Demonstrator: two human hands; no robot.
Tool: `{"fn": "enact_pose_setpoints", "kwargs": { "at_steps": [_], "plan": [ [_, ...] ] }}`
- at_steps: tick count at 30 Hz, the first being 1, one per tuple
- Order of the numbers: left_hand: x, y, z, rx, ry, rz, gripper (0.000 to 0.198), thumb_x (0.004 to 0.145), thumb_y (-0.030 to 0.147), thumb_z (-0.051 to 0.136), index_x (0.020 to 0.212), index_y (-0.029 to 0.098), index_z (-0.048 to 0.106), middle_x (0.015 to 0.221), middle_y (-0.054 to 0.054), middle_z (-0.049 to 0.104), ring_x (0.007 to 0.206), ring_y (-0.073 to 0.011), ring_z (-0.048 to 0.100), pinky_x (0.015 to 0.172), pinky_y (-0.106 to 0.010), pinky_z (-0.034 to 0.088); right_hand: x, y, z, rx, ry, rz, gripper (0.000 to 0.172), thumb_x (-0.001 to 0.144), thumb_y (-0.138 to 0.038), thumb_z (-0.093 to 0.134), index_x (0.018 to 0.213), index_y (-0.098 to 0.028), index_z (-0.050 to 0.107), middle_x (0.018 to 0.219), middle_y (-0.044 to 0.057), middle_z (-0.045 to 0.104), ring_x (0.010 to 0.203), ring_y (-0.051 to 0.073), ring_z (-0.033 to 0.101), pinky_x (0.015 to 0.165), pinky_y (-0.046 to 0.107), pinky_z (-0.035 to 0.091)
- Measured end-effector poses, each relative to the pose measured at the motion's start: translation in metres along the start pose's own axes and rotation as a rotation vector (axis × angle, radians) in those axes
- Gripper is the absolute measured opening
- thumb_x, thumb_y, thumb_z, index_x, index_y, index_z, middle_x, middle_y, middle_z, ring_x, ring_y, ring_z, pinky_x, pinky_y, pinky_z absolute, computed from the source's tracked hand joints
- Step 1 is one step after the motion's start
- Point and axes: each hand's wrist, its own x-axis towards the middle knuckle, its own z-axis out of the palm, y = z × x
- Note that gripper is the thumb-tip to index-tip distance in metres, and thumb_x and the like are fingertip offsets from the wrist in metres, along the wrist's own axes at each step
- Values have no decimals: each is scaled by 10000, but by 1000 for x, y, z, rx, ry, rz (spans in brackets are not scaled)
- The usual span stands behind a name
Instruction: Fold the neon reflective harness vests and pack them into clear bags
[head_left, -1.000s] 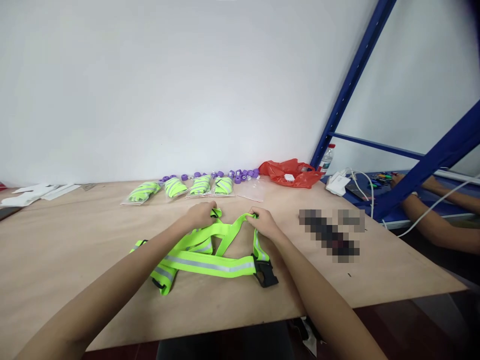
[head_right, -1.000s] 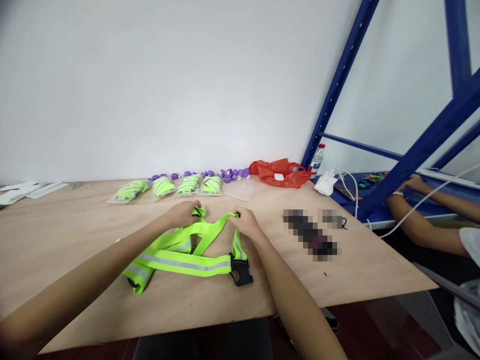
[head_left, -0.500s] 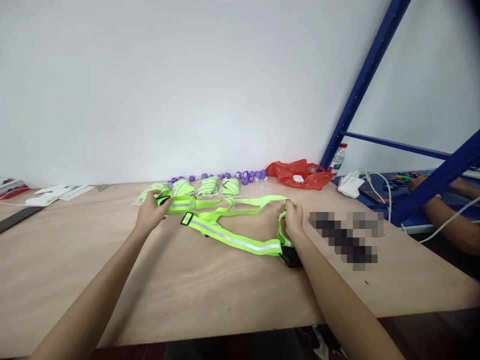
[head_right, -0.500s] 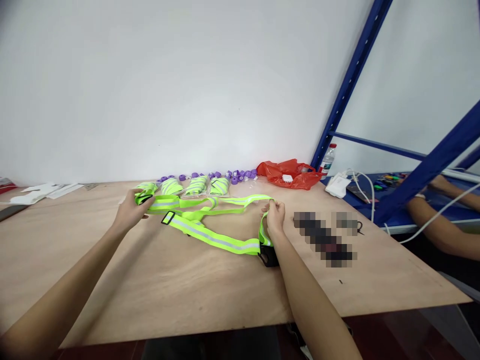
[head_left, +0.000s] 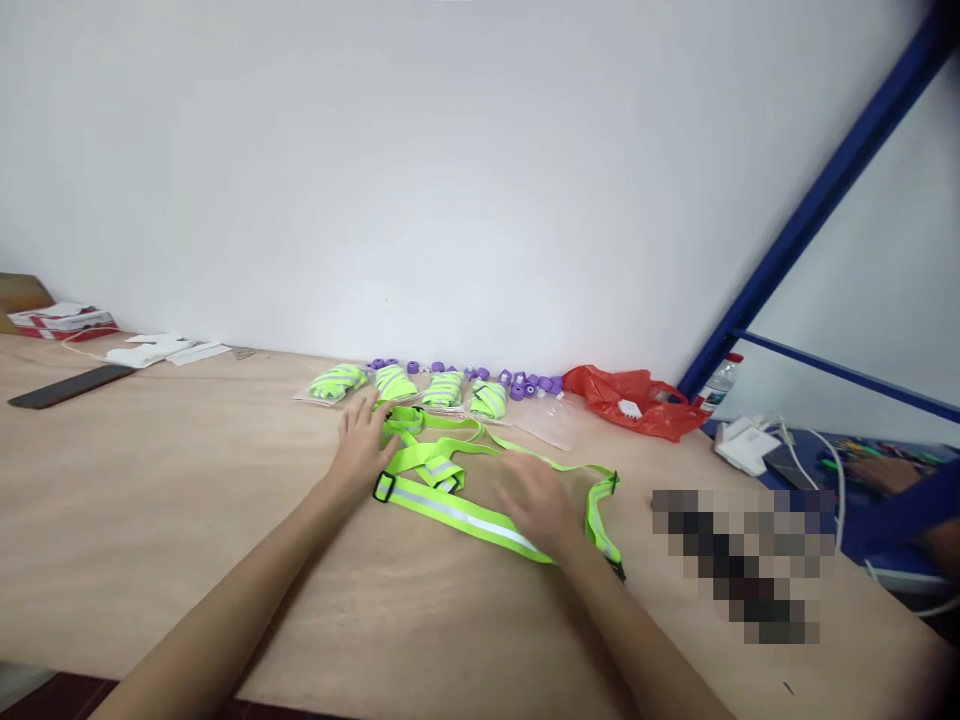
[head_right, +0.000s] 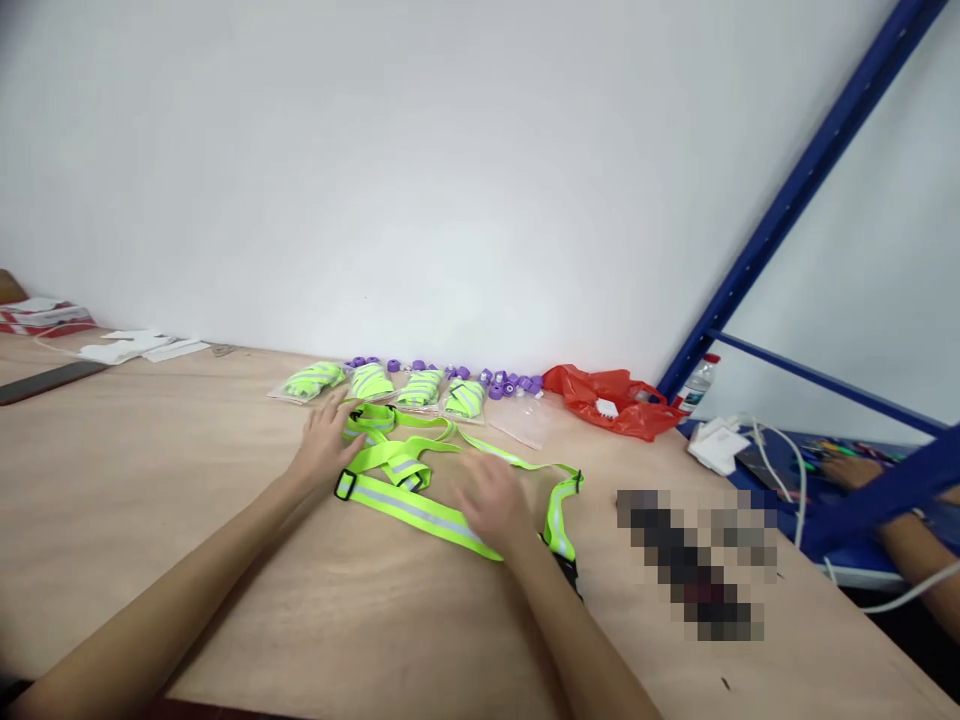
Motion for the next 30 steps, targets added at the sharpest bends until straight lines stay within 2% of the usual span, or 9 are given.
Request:
{"fn": "enact_pose_setpoints", "kwargs": {
  "at_steps": [3, 5, 8, 11, 13, 16, 21, 26, 30],
  "plan": [
    [-3, 7, -1, -88, -76, 176, 420, 920, 296, 478, 1331, 226, 532, 1516, -116, 451, 1434, -328, 344, 1190, -582, 178, -3, -33, 15, 68, -311, -184, 373, 922, -376, 574, 1275, -262, 616, 1286, 92, 656, 1181, 273, 588, 1014, 435, 458],
    [-5, 9, -2, -219, -185, 255, 358, 950, 301, 430, 1256, 227, 599, 1361, -94, 605, 1300, -289, 517, 1142, -502, 333, -6, -42, 19, 103, -412, -214, 405, 893, -343, 619, 1286, -247, 618, 1307, 99, 644, 1177, 278, 586, 986, 429, 476],
    [-7, 9, 0, -403, -334, 260, 362, 985, 336, 381, 1197, 222, 652, 1189, -65, 708, 1092, -242, 655, 987, -368, 492, -9, -43, 19, 185, -464, -149, 378, 879, -238, 595, 1253, -245, 652, 1257, 95, 667, 1130, 268, 606, 939, 409, 500],
    [-9, 7, 5, -514, -394, 202, 406, 998, 412, 391, 1262, 218, 630, 1299, -57, 667, 1186, -252, 612, 1037, -359, 459, -11, -40, 17, 416, -456, 18, 416, 875, -167, 517, 1258, -243, 661, 1224, 80, 693, 1114, 244, 628, 957, 394, 492],
    [-10, 5, 8, -587, -425, 132, 459, 1012, 462, 352, 1291, 215, 619, 1359, -48, 632, 1255, -253, 568, 1089, -371, 420, -10, -37, 16, 636, -428, 208, 404, 851, -187, 534, 1222, -233, 686, 1214, 70, 708, 1090, 244, 647, 946, 389, 496],
    [-9, 2, 11, -644, -466, 58, 500, 1032, 457, 274, 1292, 223, 630, 1378, -24, 621, 1280, -241, 549, 1111, -373, 399, -8, -29, 15, 985, -320, 508, 344, 767, -261, 623, 1086, -223, 746, 1044, 52, 755, 894, 232, 680, 792, 350, 524],
    [-7, 8, 12, -443, -490, 297, 390, 970, 256, 401, 1287, 225, 628, 1324, -57, 649, 1225, -246, 573, 1070, -358, 412, -2, -8, 2, 1439, 58, 782, 288, 616, -231, 634, 872, -207, 764, 759, 18, 696, 630, 150, 581, 566, 251, 454],
    [-12, 29, 8, -163, -483, 452, 369, 944, 405, 531, 1254, 224, 616, 1327, -117, 610, 1211, -312, 540, 1022, -443, 413, 1, 12, -8, 1521, 279, 918, 215, 574, -217, 618, 753, -195, 735, 540, -49, 518, 407, 72, 330, 449, 233, 389],
    [-20, 54, 11, -197, -516, 555, 426, 940, 477, 550, 1312, 270, 568, 1419, -91, 552, 1312, -330, 450, 1131, -539, 257, 1, 18, -8, 1489, 345, 967, 189, 568, -213, 625, 734, -184, 712, 590, -48, 548, 386, 46, 292, 395, 214, 326]
  ]
}}
